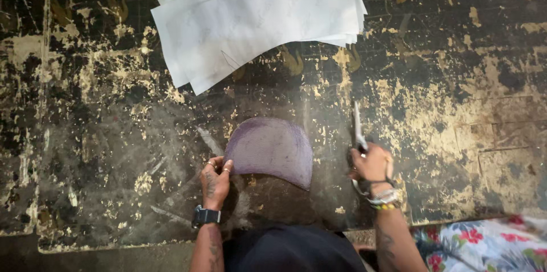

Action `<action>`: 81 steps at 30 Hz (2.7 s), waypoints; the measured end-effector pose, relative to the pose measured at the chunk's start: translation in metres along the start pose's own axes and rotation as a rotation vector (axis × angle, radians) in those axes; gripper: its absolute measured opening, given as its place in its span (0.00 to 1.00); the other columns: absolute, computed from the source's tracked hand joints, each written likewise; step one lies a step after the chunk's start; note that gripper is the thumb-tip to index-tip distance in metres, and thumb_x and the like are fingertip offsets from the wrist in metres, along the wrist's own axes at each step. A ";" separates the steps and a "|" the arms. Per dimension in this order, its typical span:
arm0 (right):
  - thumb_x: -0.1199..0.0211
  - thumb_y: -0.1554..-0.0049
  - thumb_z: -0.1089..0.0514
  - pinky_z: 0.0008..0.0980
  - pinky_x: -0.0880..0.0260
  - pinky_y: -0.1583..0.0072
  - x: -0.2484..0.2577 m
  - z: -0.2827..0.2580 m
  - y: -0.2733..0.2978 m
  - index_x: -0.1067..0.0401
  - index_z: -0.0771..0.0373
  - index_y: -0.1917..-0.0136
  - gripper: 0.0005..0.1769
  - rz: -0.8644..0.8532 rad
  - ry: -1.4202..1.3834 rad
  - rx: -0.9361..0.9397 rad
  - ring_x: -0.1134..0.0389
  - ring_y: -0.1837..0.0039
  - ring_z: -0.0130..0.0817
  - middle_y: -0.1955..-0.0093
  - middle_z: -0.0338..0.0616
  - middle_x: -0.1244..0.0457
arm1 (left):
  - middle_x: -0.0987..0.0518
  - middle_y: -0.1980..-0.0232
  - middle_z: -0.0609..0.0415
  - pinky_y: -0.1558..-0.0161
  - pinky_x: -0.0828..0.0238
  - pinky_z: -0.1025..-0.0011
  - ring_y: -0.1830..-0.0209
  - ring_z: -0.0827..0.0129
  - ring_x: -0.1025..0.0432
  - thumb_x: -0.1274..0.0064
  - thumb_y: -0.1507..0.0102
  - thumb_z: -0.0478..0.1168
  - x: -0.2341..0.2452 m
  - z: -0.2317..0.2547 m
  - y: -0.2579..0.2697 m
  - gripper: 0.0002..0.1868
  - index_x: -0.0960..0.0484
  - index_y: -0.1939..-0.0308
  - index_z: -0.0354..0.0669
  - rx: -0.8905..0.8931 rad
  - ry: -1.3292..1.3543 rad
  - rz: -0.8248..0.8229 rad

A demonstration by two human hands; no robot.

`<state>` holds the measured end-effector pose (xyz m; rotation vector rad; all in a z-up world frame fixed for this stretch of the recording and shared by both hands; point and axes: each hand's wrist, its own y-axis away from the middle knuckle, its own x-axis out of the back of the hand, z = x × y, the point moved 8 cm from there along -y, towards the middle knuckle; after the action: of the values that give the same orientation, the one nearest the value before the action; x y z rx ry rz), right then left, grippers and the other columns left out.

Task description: The person places a purple curved template on white paper and traces its outline with a pen. They repeat this process on multiple sheets, moving the template and paper as needed.

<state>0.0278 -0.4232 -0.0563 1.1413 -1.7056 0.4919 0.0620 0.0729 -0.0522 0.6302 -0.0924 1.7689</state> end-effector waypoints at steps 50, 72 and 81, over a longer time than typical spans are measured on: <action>0.31 0.44 0.56 0.29 0.33 0.59 -0.044 -0.013 0.011 0.22 0.74 0.53 0.16 -0.285 -1.020 -0.183 0.32 0.62 0.26 0.60 0.42 0.29 | 0.25 0.40 0.47 0.38 0.40 0.42 0.33 0.46 0.39 0.31 0.47 0.50 -0.008 0.059 -0.217 0.16 0.13 0.57 0.54 0.147 -0.452 0.508; 0.37 0.37 0.58 0.38 0.27 0.43 0.034 -0.005 -0.021 0.33 0.77 0.37 0.22 -0.175 -1.413 -0.118 0.28 0.47 0.42 0.44 0.55 0.32 | 0.18 0.71 0.53 0.72 0.32 0.73 0.73 0.72 0.27 0.43 0.35 0.39 0.131 -0.110 -0.016 0.09 0.15 0.62 0.34 0.289 0.017 -0.091; 0.38 0.41 0.56 0.42 0.29 0.37 0.049 -0.082 -0.021 0.33 0.70 0.33 0.25 -0.293 -1.479 -0.010 0.30 0.40 0.41 0.40 0.50 0.33 | 0.17 0.54 0.38 0.50 0.28 0.55 0.54 0.49 0.24 0.38 0.32 0.43 0.324 -0.159 -0.027 0.13 0.15 0.55 0.35 0.029 -0.402 0.788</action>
<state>0.0832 -0.3941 0.0185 1.8933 -2.5968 -0.7860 -0.0225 0.4246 -0.0456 1.0596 -0.6689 2.3623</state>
